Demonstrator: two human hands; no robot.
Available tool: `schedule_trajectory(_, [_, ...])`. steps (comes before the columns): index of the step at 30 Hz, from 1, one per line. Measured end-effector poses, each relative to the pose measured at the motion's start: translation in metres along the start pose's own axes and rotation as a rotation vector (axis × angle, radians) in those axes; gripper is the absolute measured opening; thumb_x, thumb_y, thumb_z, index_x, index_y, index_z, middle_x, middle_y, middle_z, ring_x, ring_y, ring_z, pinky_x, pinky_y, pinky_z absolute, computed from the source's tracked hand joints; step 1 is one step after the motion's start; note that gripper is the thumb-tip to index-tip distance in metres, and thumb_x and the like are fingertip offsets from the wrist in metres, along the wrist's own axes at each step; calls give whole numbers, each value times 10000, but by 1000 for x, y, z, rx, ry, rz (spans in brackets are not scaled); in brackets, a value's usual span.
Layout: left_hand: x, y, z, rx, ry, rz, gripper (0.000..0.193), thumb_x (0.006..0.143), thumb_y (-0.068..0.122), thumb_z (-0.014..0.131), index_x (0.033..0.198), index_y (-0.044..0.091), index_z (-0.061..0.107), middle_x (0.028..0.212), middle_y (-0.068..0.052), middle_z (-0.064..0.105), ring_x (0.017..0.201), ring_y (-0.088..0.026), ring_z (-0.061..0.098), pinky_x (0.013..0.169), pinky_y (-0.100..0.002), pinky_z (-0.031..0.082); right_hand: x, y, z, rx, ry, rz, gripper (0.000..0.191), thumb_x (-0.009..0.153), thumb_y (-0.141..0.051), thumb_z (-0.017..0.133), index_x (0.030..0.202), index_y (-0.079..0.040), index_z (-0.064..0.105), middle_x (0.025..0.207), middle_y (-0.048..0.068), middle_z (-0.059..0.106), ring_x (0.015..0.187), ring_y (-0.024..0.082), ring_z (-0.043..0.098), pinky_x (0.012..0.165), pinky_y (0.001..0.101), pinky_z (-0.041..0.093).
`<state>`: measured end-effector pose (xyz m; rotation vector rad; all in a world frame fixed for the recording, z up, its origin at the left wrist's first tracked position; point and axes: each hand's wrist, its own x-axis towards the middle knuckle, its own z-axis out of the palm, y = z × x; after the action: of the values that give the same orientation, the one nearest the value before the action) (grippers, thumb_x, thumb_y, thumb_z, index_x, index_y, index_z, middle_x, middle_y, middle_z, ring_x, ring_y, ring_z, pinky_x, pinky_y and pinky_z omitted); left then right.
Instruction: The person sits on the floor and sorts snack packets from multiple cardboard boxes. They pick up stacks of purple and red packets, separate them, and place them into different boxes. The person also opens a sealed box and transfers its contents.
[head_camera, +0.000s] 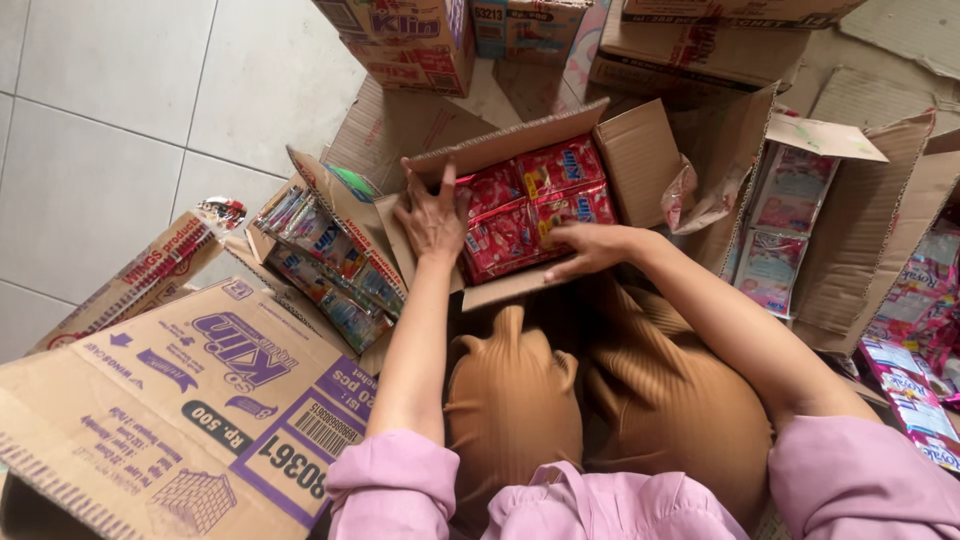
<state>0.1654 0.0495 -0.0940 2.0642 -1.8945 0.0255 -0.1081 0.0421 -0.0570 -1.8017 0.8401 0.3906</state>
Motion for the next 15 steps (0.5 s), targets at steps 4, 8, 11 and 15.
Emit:
schedule_trajectory(4, [23,-5,-4,33,-278,-83,792,995,568,615,1643,435,180,1427,-389,488,1213,-422,633,1038,-574,372,9,-10,25,-475,-192,294,1184,735,-747,825,1590,-170,246,1632,209,180,1492,416,230,1150,581,295])
schedule_trajectory(8, [48,-1,5,104,-651,-236,857,983,664,563,1662,462,79,1307,-326,616,1137,-368,665,1081,-508,365,10,-7,58,-613,113,128,1091,631,-693,841,1445,-126,387,1360,128,489,1246,304,523,934,481,495])
schedule_trajectory(11, [56,1,20,197,-585,-204,861,928,700,588,1607,477,108,1348,-342,554,1185,-393,616,1112,-589,282,16,5,76,-699,361,5,836,653,-617,820,1282,-154,522,1148,74,593,1045,250,629,779,417,546])
schedule_trajectory(15, [55,4,31,124,-502,-230,853,937,637,572,1638,407,144,1475,-401,405,1325,-506,509,1150,-617,267,26,24,89,-721,505,-99,625,714,-570,804,1152,-181,585,1004,34,625,929,246,648,725,409,532])
